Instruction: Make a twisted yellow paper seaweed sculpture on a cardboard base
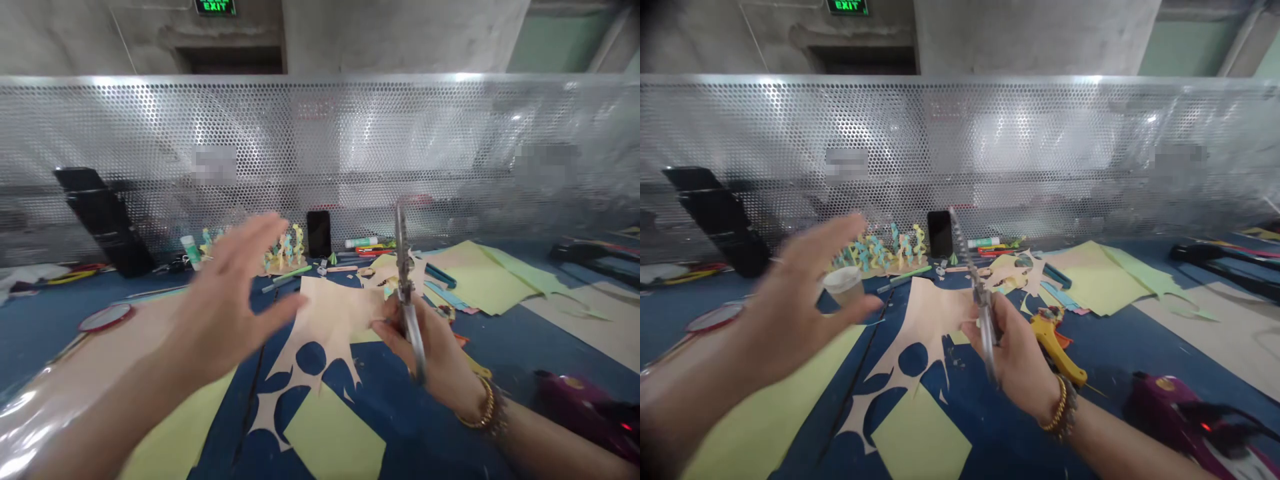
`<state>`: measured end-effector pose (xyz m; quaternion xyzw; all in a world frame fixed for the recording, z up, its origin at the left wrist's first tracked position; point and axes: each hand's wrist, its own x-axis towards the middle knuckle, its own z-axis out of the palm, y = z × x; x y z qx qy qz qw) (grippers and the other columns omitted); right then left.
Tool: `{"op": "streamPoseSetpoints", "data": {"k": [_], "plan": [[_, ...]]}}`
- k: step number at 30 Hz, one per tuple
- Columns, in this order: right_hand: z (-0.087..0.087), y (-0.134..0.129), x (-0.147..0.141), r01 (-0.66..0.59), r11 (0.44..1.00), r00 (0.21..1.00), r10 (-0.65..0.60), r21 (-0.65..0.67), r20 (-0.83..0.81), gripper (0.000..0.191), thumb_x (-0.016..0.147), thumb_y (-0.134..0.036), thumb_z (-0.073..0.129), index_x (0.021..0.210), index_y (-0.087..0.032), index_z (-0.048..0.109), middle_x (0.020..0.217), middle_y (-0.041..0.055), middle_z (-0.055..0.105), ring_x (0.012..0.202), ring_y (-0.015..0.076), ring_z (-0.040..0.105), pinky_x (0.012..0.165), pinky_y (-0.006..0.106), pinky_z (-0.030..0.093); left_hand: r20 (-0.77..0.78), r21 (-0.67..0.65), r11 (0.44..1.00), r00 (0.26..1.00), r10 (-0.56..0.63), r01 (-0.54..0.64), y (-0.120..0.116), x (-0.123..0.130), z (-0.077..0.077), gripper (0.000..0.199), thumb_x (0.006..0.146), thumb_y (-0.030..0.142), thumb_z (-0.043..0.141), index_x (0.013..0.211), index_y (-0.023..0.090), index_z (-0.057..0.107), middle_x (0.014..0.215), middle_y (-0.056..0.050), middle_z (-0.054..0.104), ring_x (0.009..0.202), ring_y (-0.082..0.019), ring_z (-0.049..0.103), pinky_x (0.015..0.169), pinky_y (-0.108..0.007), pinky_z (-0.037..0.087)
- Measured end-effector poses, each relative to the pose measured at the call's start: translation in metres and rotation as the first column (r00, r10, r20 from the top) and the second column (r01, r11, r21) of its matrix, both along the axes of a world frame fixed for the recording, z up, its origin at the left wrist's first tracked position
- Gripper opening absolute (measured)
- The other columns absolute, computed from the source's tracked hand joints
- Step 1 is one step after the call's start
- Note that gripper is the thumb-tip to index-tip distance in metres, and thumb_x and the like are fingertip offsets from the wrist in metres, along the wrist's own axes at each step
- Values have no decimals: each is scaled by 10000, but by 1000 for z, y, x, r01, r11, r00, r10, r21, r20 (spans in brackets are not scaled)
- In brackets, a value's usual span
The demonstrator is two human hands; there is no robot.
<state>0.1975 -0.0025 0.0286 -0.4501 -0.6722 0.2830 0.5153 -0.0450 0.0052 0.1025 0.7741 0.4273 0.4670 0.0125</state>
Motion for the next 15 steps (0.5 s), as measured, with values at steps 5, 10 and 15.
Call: {"op": "streamPoseSetpoints", "data": {"k": [5,10,15], "plan": [[-9,-2,-2,-171,980,985,173,-99,15,157,756,-229,635,821,-226,492,739,-23,525,645,137,482,559,252,390,-91,-239,950,969,-228,201,15,35,-47,844,563,396,798,1334,296,470,1358,-69,512,1277,-356,385,1105,-496,106],[-9,-1,-2,-156,979,988,156,-129,-13,166,752,-242,646,827,-222,499,693,-39,491,604,122,462,545,242,394,29,-310,927,976,-214,213,15,31,-57,169,585,387,779,655,247,717,628,-11,660,670,-224,597,911,-408,387],[-5,3,1,-104,980,991,87,-169,-102,212,729,-274,676,874,-231,527,694,-41,512,550,106,456,509,237,385,114,-496,851,985,-131,171,13,33,-47,317,712,376,673,472,191,581,445,47,411,443,-104,342,421,-216,227]]}}
